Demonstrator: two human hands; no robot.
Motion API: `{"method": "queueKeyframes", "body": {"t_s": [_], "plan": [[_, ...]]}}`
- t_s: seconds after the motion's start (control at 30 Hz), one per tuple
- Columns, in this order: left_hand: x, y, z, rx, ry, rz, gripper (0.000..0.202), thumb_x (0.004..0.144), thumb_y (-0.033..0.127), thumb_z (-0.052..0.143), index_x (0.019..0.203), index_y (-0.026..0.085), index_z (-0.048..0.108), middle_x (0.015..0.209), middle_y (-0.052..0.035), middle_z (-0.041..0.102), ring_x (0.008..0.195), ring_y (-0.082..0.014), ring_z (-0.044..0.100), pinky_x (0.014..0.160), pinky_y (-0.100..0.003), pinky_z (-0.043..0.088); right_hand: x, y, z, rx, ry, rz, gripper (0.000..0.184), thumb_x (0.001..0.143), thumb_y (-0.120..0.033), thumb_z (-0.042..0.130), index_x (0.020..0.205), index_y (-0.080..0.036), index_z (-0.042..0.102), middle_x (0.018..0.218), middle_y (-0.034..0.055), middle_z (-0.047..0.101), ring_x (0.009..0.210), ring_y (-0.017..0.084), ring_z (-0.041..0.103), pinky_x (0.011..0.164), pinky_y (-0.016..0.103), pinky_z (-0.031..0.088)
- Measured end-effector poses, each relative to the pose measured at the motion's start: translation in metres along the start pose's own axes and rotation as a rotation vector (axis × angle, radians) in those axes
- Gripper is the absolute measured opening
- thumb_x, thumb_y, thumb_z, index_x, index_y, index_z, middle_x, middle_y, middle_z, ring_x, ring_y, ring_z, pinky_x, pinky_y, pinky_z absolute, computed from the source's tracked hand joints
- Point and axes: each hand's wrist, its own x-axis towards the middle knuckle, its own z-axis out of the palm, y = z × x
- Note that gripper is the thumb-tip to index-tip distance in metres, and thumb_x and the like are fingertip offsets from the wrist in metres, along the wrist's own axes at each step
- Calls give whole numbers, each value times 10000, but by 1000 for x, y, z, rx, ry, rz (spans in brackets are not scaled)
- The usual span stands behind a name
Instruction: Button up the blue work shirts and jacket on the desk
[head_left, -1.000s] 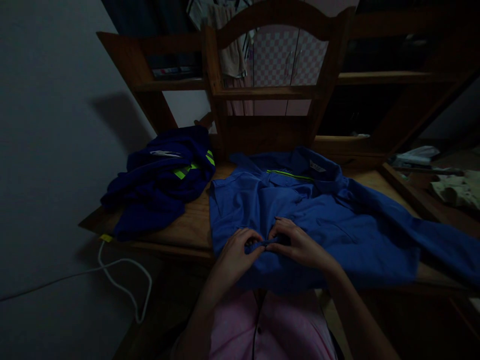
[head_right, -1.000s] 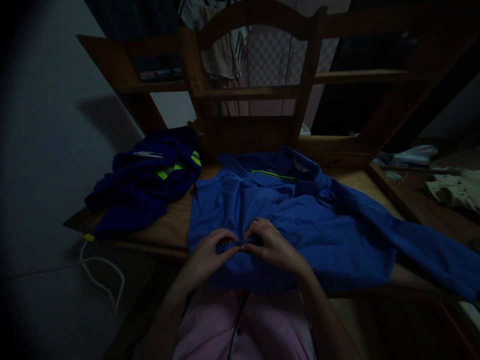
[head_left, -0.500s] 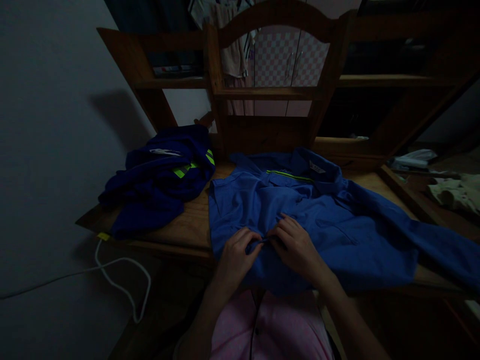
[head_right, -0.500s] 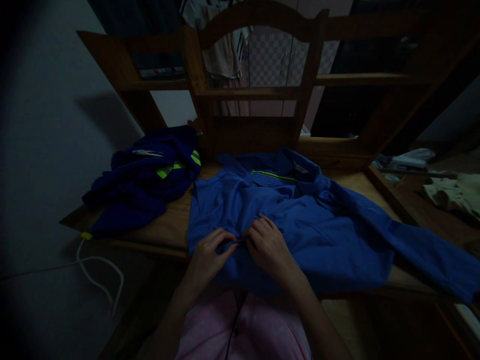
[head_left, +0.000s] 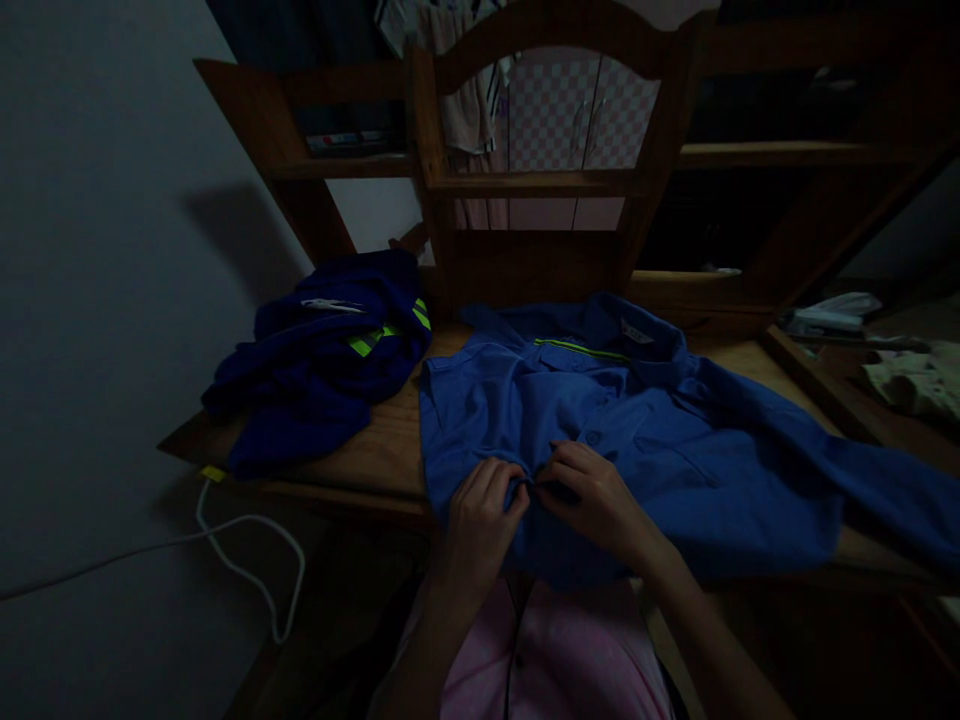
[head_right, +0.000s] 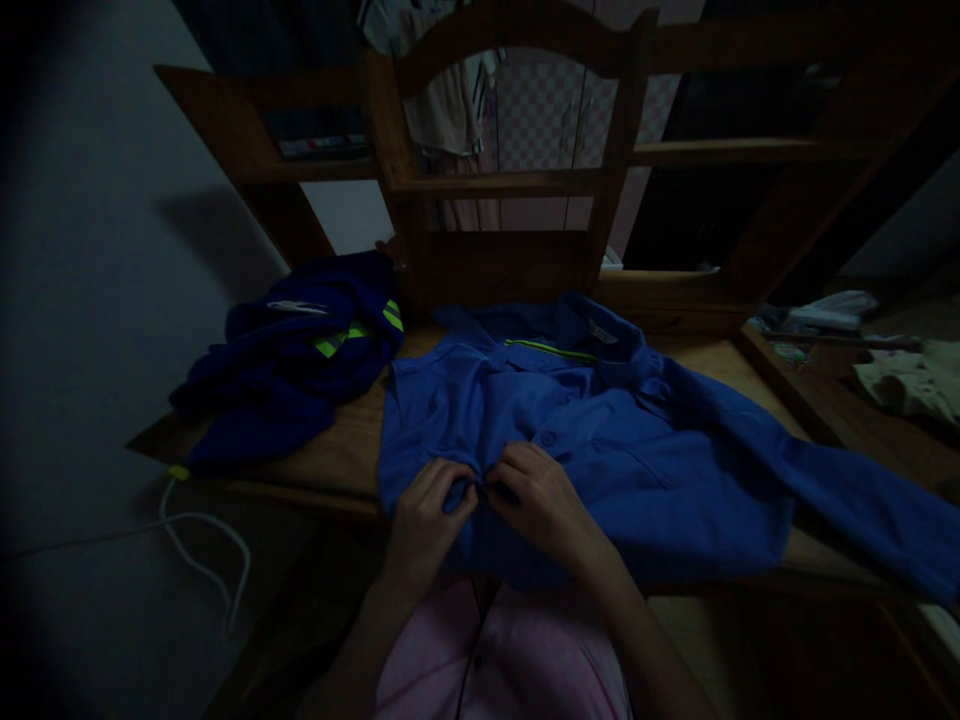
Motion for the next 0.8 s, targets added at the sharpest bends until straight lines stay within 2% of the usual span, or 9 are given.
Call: {"method": "queueKeyframes", "body": {"t_s": [0.17,0.23,0.37,0.5,0.6,0.73,0.8], "plan": [[-5,2,-4,-13,-66,64,165,880,119,483,951,206,605,916,-38,619,903,-180,562,831,-331,444,2,3,-1,-77,-7,71,163,834,-98,566,956,-194,615,947,68,579,897,207,547,817,353,450],[-9,3,-3,-24,-69,50,166,884,147,500,964,218,626,906,-35,621,883,-179,563,820,-335,446,3,4,-1,-95,-19,70,200,818,-70,555,963,-195,611,934,63,576,886,206,543,814,354,443],[-14,5,4,-94,34,-72,160,880,170,521,966,231,642,908,-33,618,888,-172,573,826,-323,448,5,3,-3,-58,-46,67,250,817,-79,567,1036,-198,584,958,59,576,889,202,542,815,344,439],[-8,8,8,-143,76,-211,117,858,198,565,948,230,633,939,-23,620,912,-171,577,845,-313,441,5,4,-4,-40,-65,74,143,880,-143,556,1010,-194,589,913,51,577,852,188,545,780,321,439],[2,7,4,-199,36,-241,79,835,209,598,902,227,635,908,-11,622,868,-160,583,792,-287,450,5,6,-3,-46,-68,69,92,887,-160,561,967,-187,598,883,47,574,830,182,544,760,312,436],[13,1,-6,-306,-57,-197,52,809,249,629,845,214,642,817,-1,605,774,-144,577,689,-252,445,3,9,-2,-35,-51,54,81,883,-156,563,947,-187,602,867,47,574,809,179,542,737,308,434],[17,-1,-11,-349,-86,-179,73,794,274,646,822,206,643,806,-4,605,773,-146,576,691,-252,444,3,10,-3,10,-43,58,89,874,-143,569,942,-189,603,866,43,575,809,175,545,732,300,435]]}}
